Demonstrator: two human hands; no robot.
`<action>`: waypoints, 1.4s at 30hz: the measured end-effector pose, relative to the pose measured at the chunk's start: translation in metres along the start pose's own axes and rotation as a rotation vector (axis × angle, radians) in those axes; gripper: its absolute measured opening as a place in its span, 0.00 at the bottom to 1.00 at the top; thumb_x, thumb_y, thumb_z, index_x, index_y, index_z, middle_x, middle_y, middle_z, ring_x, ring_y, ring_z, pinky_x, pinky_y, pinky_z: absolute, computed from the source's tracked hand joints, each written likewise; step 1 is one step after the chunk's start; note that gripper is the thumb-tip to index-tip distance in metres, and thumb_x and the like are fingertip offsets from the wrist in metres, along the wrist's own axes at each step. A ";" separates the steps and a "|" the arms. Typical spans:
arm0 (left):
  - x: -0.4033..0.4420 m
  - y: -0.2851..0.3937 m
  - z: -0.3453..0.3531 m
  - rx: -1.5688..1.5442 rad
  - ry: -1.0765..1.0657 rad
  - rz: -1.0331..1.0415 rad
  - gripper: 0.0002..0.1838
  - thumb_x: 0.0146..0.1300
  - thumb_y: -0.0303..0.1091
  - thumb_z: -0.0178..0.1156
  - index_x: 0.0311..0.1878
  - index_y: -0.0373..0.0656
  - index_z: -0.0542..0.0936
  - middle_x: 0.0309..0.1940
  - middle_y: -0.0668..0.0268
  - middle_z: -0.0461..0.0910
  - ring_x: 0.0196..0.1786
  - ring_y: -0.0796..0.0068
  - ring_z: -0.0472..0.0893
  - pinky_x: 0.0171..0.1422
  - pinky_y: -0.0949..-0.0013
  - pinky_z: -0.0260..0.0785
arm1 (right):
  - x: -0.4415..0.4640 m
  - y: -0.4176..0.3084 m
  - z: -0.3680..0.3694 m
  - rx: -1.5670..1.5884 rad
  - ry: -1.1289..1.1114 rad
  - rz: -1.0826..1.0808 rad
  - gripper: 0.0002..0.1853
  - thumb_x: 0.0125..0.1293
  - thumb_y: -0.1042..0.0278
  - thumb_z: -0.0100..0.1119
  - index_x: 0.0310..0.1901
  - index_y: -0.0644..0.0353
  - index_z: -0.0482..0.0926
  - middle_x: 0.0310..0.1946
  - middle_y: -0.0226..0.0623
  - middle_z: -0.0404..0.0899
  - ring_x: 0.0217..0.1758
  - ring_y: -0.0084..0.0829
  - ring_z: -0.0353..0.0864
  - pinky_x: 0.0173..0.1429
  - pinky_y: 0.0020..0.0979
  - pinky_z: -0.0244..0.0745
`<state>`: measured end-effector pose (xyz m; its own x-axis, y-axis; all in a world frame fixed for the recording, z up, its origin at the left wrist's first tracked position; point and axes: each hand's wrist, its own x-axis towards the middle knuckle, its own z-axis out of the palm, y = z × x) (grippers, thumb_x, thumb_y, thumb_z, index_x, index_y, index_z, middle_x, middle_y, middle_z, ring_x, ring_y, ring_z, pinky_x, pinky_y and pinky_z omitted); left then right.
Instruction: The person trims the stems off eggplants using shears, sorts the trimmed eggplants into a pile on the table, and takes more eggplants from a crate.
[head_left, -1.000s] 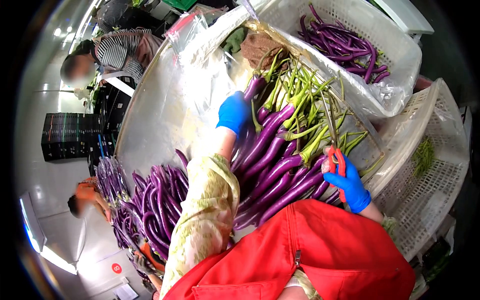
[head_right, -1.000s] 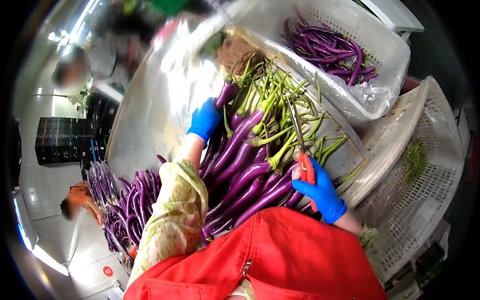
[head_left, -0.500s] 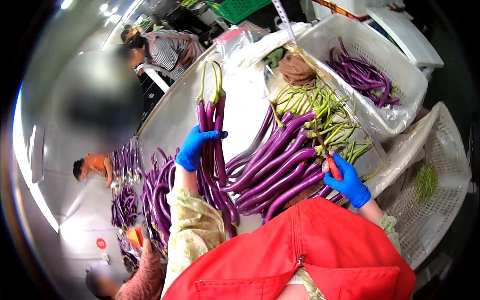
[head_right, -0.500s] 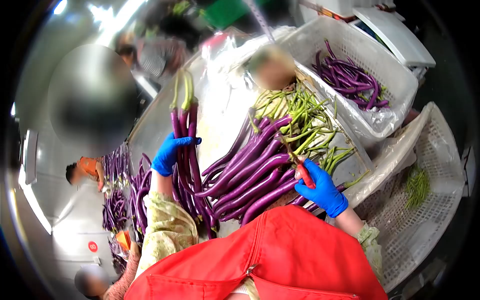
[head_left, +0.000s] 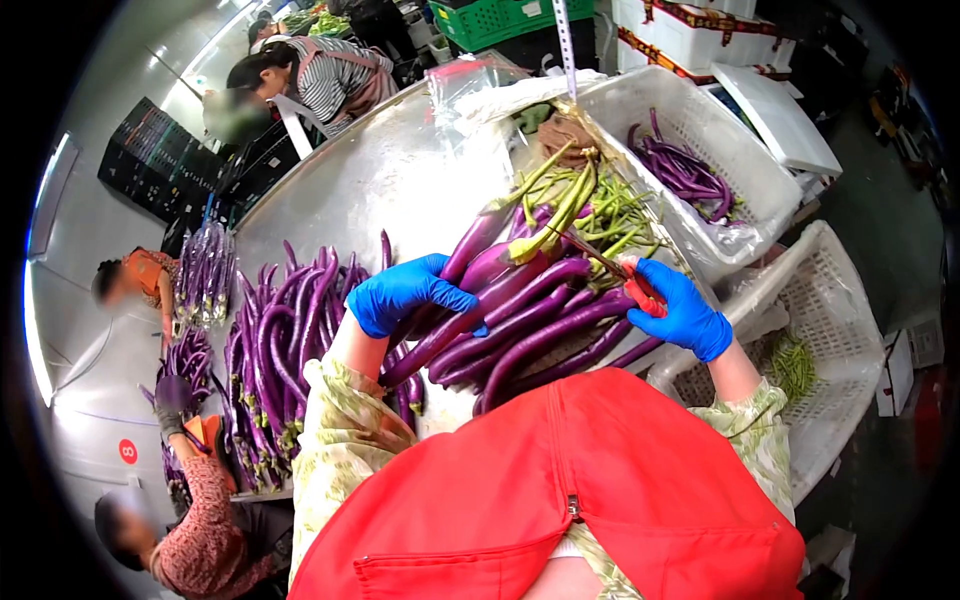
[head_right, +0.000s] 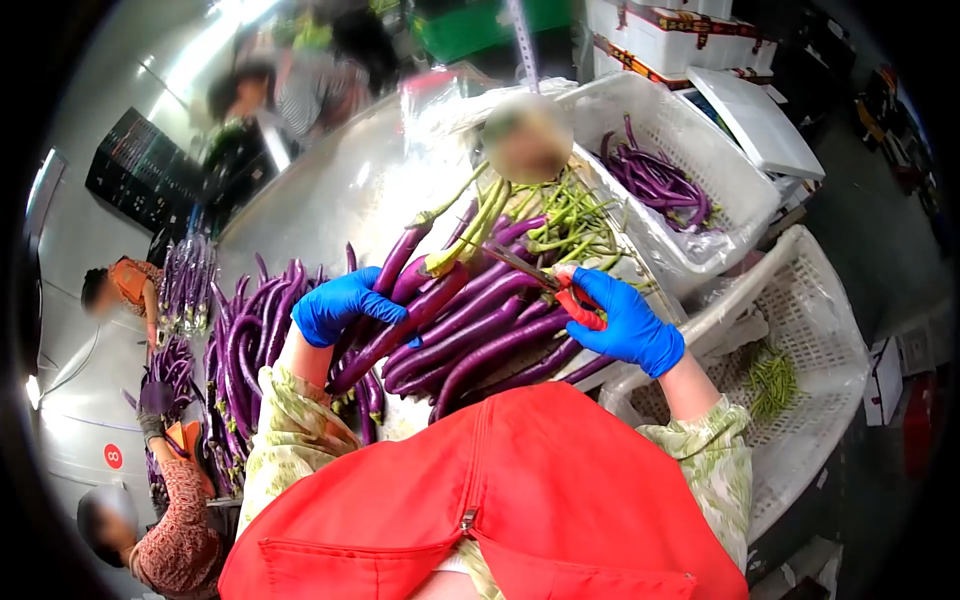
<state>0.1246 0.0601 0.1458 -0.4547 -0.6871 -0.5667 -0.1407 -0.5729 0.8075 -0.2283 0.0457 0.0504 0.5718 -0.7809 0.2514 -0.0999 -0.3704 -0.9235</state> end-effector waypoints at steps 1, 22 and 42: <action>0.003 -0.002 0.004 0.011 -0.010 -0.023 0.30 0.49 0.24 0.66 0.57 0.35 0.70 0.45 0.57 0.78 0.44 0.65 0.80 0.53 0.66 0.72 | -0.006 -0.004 -0.002 -0.045 -0.011 0.028 0.32 0.53 0.81 0.58 0.62 0.66 0.63 0.58 0.41 0.70 0.60 0.28 0.70 0.62 0.28 0.66; 0.053 -0.009 0.045 -0.211 -0.220 0.263 0.23 0.58 0.38 0.58 0.51 0.31 0.73 0.55 0.50 0.72 0.59 0.54 0.71 0.68 0.54 0.57 | -0.043 0.001 0.001 0.059 0.109 0.144 0.27 0.55 0.81 0.57 0.59 0.64 0.67 0.49 0.34 0.76 0.53 0.20 0.76 0.52 0.20 0.70; 0.081 -0.033 0.051 -0.353 -0.210 0.148 0.24 0.54 0.31 0.59 0.54 0.29 0.72 0.50 0.54 0.76 0.54 0.64 0.75 0.66 0.66 0.61 | -0.057 0.008 0.001 0.117 0.195 0.353 0.31 0.54 0.74 0.64 0.61 0.66 0.66 0.51 0.38 0.75 0.53 0.21 0.73 0.57 0.25 0.67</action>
<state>0.0480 0.0466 0.0814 -0.6211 -0.6886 -0.3743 0.2323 -0.6178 0.7512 -0.2608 0.0874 0.0281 0.3531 -0.9344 -0.0472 -0.1623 -0.0115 -0.9867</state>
